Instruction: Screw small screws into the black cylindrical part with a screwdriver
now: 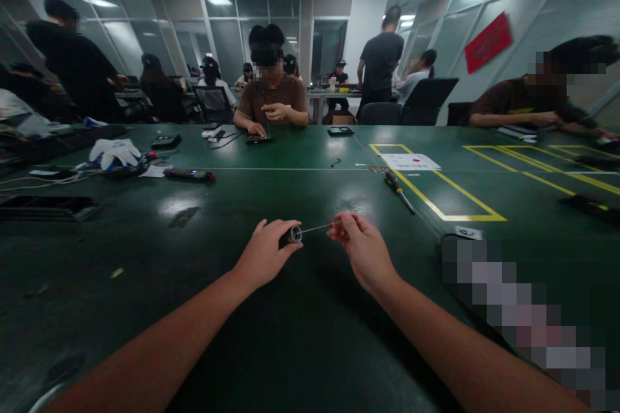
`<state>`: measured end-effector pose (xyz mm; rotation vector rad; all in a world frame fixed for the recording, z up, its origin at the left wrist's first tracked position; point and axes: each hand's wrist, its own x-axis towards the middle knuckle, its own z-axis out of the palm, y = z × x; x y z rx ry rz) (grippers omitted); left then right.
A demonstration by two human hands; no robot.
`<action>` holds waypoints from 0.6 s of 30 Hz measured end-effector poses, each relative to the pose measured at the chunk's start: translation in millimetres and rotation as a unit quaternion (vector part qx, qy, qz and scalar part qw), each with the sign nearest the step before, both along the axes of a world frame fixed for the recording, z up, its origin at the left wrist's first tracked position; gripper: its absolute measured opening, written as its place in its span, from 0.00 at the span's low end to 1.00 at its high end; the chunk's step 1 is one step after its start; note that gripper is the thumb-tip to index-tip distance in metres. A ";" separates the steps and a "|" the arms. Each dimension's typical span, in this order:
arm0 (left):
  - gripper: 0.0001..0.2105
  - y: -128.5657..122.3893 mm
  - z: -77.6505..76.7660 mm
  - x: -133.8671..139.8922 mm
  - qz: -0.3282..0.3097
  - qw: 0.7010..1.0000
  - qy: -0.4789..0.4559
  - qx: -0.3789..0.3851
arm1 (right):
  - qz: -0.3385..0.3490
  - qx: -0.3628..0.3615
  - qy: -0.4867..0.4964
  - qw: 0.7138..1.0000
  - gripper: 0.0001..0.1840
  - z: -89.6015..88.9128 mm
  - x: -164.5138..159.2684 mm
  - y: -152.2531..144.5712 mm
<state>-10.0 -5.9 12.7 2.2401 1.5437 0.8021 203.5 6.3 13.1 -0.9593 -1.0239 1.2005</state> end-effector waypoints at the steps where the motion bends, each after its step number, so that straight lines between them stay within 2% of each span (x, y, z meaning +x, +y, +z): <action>1: 0.19 -0.1 0.3 0.4 -0.001 1.000 -0.001 0.001 | 0.002 0.003 -0.006 1.000 0.17 0.5 -0.6 -0.6; 5: 0.18 0.1 -0.1 0.5 0.001 1.000 -0.005 0.001 | 0.026 -0.005 0.005 1.000 0.18 1.4 -0.7 -1.2; 8: 0.19 0.3 -1.5 0.0 0.004 1.000 -0.010 0.000 | 0.015 -0.012 0.008 1.000 0.18 1.2 0.7 -0.7; 11: 0.18 0.4 -2.1 -0.3 0.001 1.000 -0.011 -0.004 | -0.002 0.005 -0.026 1.000 0.17 1.6 1.8 -1.1; 18: 0.18 0.8 -1.0 -0.4 0.010 1.000 -0.009 -0.003 | 0.005 0.054 -0.103 0.993 0.16 6.1 2.5 -4.9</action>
